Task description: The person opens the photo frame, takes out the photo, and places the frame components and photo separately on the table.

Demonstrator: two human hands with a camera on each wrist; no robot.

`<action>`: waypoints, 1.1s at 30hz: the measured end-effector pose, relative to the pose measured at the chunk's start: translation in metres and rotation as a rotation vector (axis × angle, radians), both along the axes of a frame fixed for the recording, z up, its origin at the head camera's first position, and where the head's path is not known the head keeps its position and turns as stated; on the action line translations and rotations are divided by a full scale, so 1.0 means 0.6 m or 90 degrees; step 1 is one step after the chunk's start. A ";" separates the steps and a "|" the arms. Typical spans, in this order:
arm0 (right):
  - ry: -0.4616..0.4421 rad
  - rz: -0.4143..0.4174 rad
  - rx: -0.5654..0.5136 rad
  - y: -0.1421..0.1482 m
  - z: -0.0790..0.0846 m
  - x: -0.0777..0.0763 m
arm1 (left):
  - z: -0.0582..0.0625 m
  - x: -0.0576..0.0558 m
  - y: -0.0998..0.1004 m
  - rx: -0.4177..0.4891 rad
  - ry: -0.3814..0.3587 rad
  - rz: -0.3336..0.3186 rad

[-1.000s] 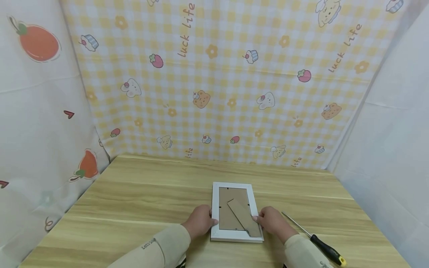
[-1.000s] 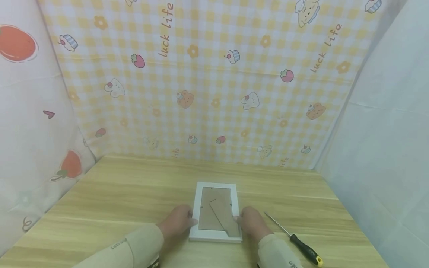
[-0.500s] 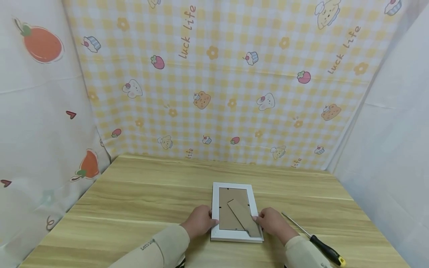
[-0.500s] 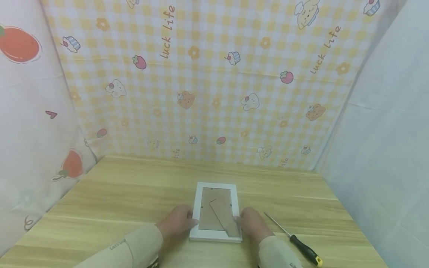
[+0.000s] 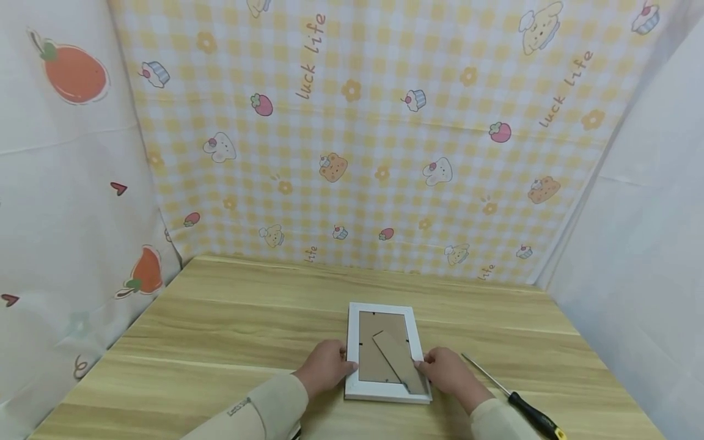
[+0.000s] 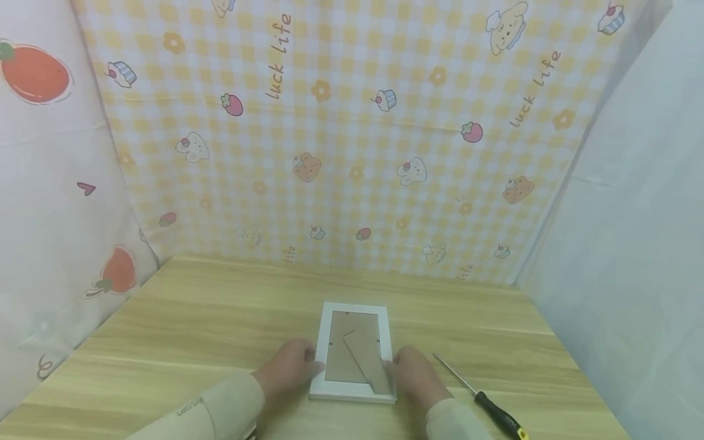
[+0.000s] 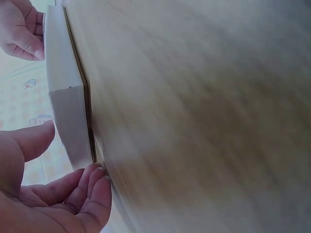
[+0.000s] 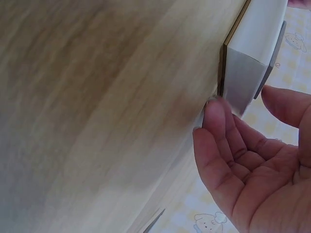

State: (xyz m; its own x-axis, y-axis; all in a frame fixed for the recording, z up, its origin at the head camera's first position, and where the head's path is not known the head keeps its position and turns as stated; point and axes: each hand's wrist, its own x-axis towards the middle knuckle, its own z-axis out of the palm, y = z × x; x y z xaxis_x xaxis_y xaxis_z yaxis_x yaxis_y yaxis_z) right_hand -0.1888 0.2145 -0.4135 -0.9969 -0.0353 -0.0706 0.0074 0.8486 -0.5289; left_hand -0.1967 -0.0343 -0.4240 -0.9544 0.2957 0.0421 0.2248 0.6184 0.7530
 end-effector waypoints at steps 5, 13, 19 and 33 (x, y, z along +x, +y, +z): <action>0.031 -0.011 -0.014 0.009 0.000 0.002 | 0.001 0.000 -0.002 0.013 -0.015 0.015; 0.118 -0.007 -0.024 0.025 0.016 0.016 | -0.002 0.010 0.003 -0.066 0.102 0.017; 0.151 -0.016 -0.001 0.041 0.027 0.033 | 0.003 0.019 0.000 -0.128 0.173 -0.013; 0.164 -0.046 0.031 0.078 0.029 0.054 | 0.018 0.035 -0.003 -0.253 0.354 -0.059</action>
State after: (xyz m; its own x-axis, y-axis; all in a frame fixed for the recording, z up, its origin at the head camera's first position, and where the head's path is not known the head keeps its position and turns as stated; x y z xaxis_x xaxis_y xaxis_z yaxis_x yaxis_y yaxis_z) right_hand -0.1563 0.2614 -0.3960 -0.9821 0.0331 0.1853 -0.0610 0.8753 -0.4798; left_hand -0.1758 -0.0363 -0.4131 -0.7923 0.4692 0.3901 0.5773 0.7835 0.2301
